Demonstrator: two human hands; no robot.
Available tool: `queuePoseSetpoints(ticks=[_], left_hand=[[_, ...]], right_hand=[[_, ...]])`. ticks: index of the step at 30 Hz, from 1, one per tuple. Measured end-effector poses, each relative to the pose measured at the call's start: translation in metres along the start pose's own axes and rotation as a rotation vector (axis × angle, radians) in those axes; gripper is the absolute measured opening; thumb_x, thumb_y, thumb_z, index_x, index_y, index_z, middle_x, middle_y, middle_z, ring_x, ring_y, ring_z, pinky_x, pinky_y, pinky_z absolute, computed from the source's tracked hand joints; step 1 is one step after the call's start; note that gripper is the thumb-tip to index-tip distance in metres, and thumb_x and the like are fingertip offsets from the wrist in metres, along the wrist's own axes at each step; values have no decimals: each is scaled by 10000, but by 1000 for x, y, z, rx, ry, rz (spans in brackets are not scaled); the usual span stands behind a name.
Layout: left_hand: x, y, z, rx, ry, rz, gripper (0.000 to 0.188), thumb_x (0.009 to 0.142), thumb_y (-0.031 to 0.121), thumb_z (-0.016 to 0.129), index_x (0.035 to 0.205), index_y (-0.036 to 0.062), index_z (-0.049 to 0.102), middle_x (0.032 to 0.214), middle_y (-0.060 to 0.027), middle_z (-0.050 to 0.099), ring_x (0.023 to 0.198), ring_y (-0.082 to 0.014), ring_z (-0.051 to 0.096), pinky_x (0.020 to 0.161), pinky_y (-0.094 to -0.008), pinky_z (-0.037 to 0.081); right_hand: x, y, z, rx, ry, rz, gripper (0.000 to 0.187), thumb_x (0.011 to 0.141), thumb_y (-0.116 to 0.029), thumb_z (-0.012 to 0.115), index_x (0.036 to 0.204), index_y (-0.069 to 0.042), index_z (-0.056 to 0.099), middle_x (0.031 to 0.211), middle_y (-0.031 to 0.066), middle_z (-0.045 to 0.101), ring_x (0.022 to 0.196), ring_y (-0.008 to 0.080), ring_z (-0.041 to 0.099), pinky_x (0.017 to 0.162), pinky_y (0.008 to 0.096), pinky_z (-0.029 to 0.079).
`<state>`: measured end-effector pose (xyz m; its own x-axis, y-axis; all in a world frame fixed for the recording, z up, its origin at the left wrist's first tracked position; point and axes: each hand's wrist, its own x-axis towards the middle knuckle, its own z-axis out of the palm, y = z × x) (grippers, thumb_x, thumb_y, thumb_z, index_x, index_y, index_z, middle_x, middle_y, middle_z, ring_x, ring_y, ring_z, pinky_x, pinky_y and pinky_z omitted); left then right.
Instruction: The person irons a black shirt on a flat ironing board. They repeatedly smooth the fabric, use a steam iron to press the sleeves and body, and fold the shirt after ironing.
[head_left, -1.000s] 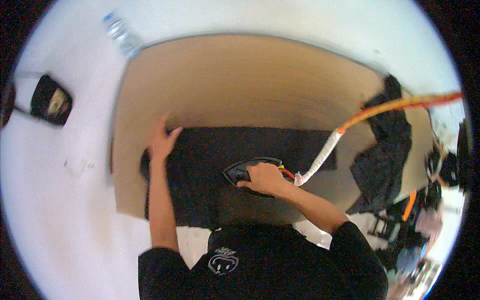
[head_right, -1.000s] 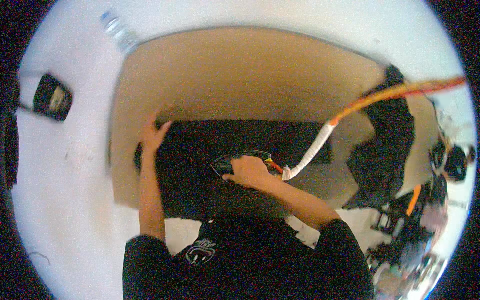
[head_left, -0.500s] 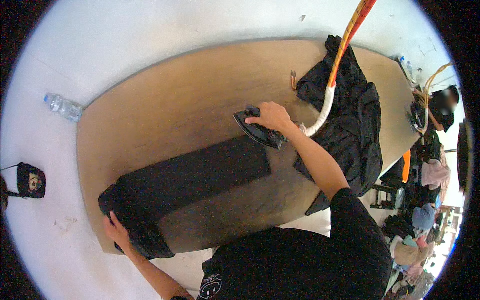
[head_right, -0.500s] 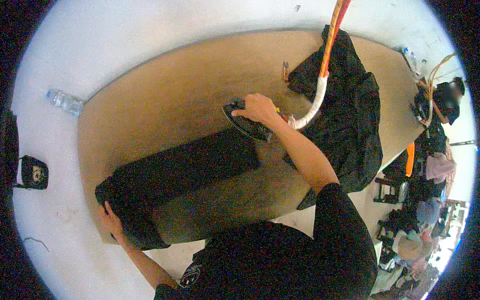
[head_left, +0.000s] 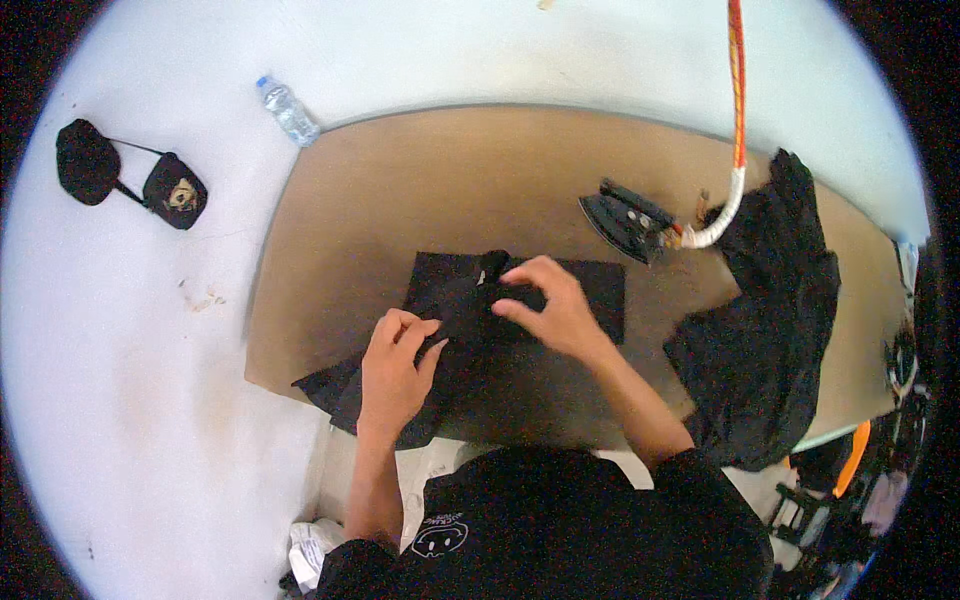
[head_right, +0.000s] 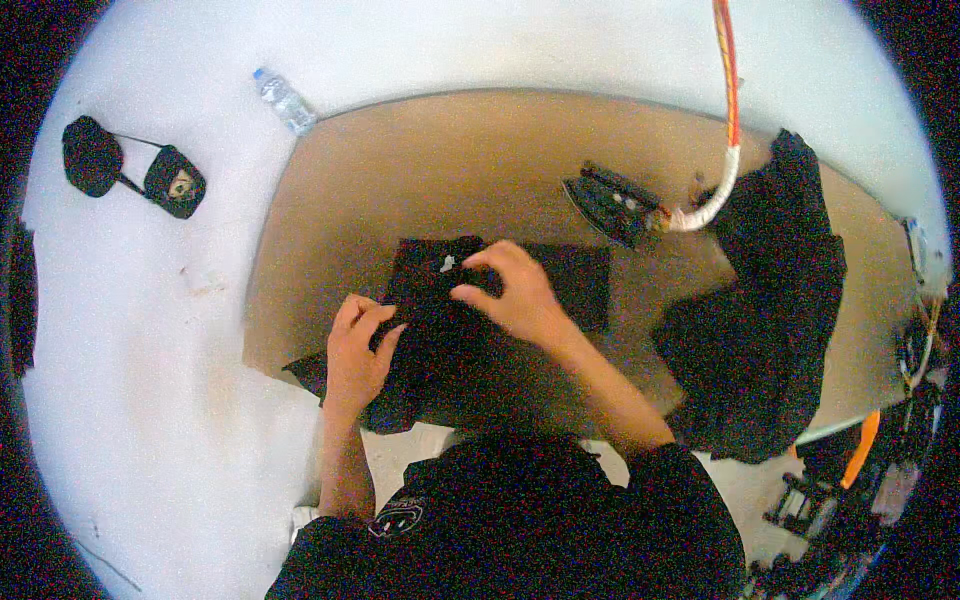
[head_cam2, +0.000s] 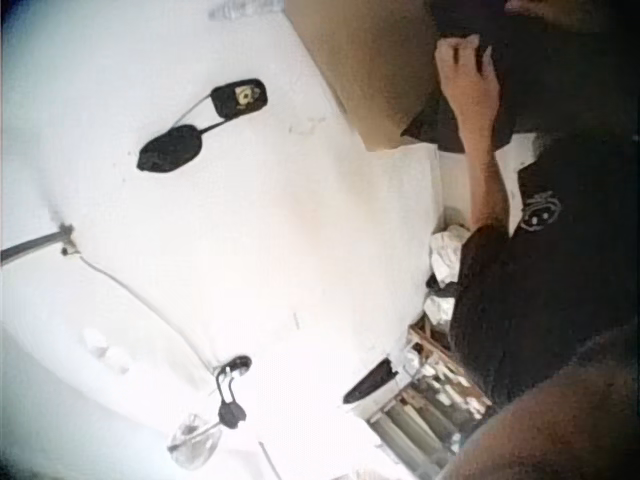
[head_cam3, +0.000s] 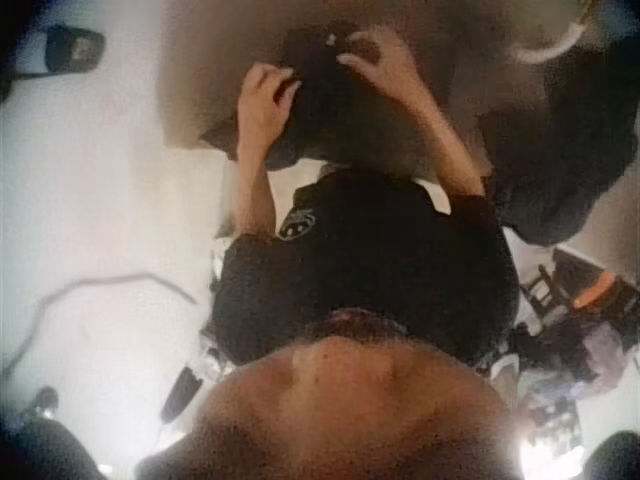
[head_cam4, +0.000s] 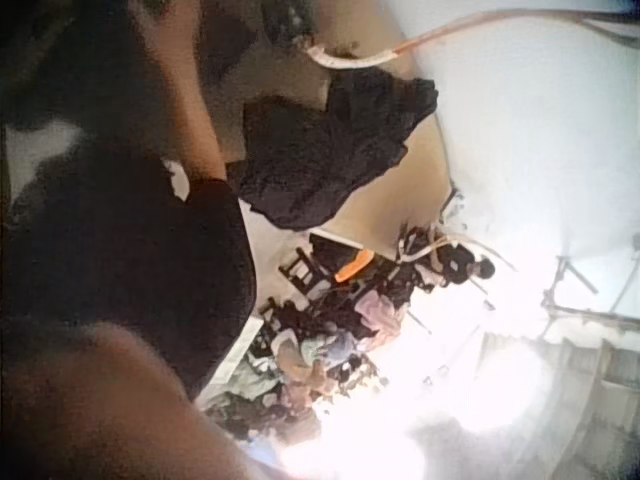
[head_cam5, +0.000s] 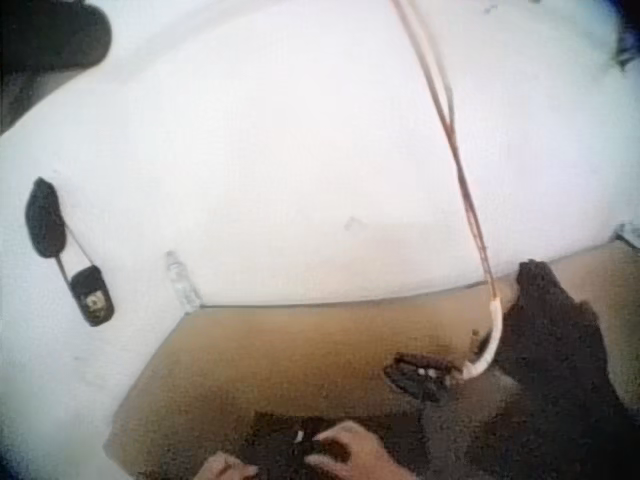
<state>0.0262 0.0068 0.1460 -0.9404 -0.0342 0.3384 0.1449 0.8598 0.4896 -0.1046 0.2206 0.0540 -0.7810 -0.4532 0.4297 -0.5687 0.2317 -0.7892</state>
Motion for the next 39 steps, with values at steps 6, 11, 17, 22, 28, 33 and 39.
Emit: queuePoseSetpoints(ticks=[6,11,17,22,28,33,39], left_hand=[[-52,-13,6,-13,-38,121,319,784,51,737,1087,135,681,983,-64,577,794,-252,621,701,-378,520],[-91,-33,-3,-109,-73,186,262,834,52,679,1059,183,704,923,-36,552,675,-218,611,583,-353,515],[-115,-43,-11,-204,-139,320,197,823,64,658,955,185,740,886,-25,544,670,-209,616,563,-349,497],[-122,-41,-14,-190,-143,419,155,805,88,669,903,177,749,885,-21,548,675,-217,623,563,-360,492],[-128,-39,-11,-280,-187,413,231,803,140,702,1031,171,696,914,-39,567,721,-254,652,612,-373,524],[-150,-44,-20,-534,-707,281,333,798,242,692,1073,67,623,1054,-175,683,917,-435,642,763,-516,512],[-176,-39,-19,-366,-998,310,201,825,178,616,992,68,636,1045,-172,674,982,-388,647,890,-464,525]], right_hand=[[-14,-87,24,-108,-270,77,360,843,-342,784,1036,-68,654,1066,114,588,1116,312,552,991,409,427],[-52,-129,43,-172,-172,24,380,842,-322,785,1089,-80,627,1123,112,560,1140,311,525,996,418,421],[-90,-156,49,-188,-100,13,332,819,-302,801,1024,-91,646,1125,98,557,1145,302,520,1007,422,411],[-100,-172,44,-244,-270,10,262,837,-329,780,897,-115,642,999,42,596,1047,306,549,895,437,423],[-146,-163,41,-216,-148,385,271,890,-308,744,836,-55,662,794,60,629,810,207,619,756,389,469],[-217,-177,-72,393,1002,556,294,928,-283,698,1124,-64,682,1083,51,686,1000,190,620,905,366,483],[-350,-337,-271,13,1525,29,412,969,-300,630,1287,-41,606,1248,100,647,1143,276,596,1017,437,457]])
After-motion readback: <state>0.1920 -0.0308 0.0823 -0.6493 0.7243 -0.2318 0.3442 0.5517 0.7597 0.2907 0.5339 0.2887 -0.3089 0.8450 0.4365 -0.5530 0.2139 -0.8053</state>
